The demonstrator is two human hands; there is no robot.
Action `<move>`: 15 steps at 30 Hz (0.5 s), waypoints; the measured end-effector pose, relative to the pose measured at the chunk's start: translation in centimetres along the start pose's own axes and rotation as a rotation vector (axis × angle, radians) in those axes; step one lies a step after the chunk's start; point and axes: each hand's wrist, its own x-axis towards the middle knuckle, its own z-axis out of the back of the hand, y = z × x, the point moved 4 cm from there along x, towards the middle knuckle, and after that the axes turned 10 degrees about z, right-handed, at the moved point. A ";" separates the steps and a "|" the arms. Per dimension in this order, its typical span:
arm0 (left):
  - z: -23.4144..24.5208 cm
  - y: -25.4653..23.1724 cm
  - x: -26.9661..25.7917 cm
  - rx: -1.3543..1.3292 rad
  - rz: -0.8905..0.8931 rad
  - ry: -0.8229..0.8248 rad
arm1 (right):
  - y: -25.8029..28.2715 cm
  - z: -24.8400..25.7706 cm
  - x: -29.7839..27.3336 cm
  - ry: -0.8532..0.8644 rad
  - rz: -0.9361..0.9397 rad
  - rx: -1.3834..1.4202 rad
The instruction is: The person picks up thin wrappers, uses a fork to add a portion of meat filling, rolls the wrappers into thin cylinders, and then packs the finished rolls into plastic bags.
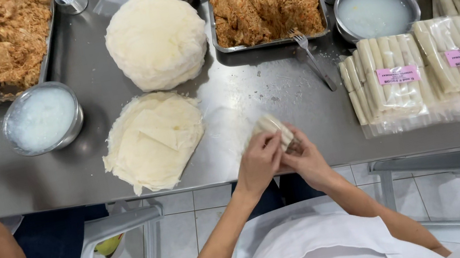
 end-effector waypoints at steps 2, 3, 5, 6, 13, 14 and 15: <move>1.1 -0.6 -0.7 -0.042 0.058 -0.014 | -0.3 -0.2 0.8 -0.084 0.057 0.085; 1.7 -0.7 -0.9 -0.084 0.112 -0.023 | -0.3 -0.2 1.3 -0.172 0.113 0.174; 2.6 -2.0 -0.2 -0.122 0.154 -0.055 | -0.3 -0.5 0.1 -0.139 0.159 0.097; 3.2 -2.5 0.2 -0.161 0.197 -0.084 | -0.2 -0.7 -0.4 -0.109 0.202 0.022; -0.3 -1.3 -2.3 0.058 -0.101 -0.125 | 0.3 -2.0 0.3 0.090 0.344 -0.255; 0.0 -1.1 -3.0 0.005 -0.041 -0.096 | 0.0 -1.7 0.5 -0.067 0.295 -0.059; 0.5 -0.8 -3.5 -0.048 0.016 -0.069 | -0.3 -1.5 0.9 -0.221 0.245 0.136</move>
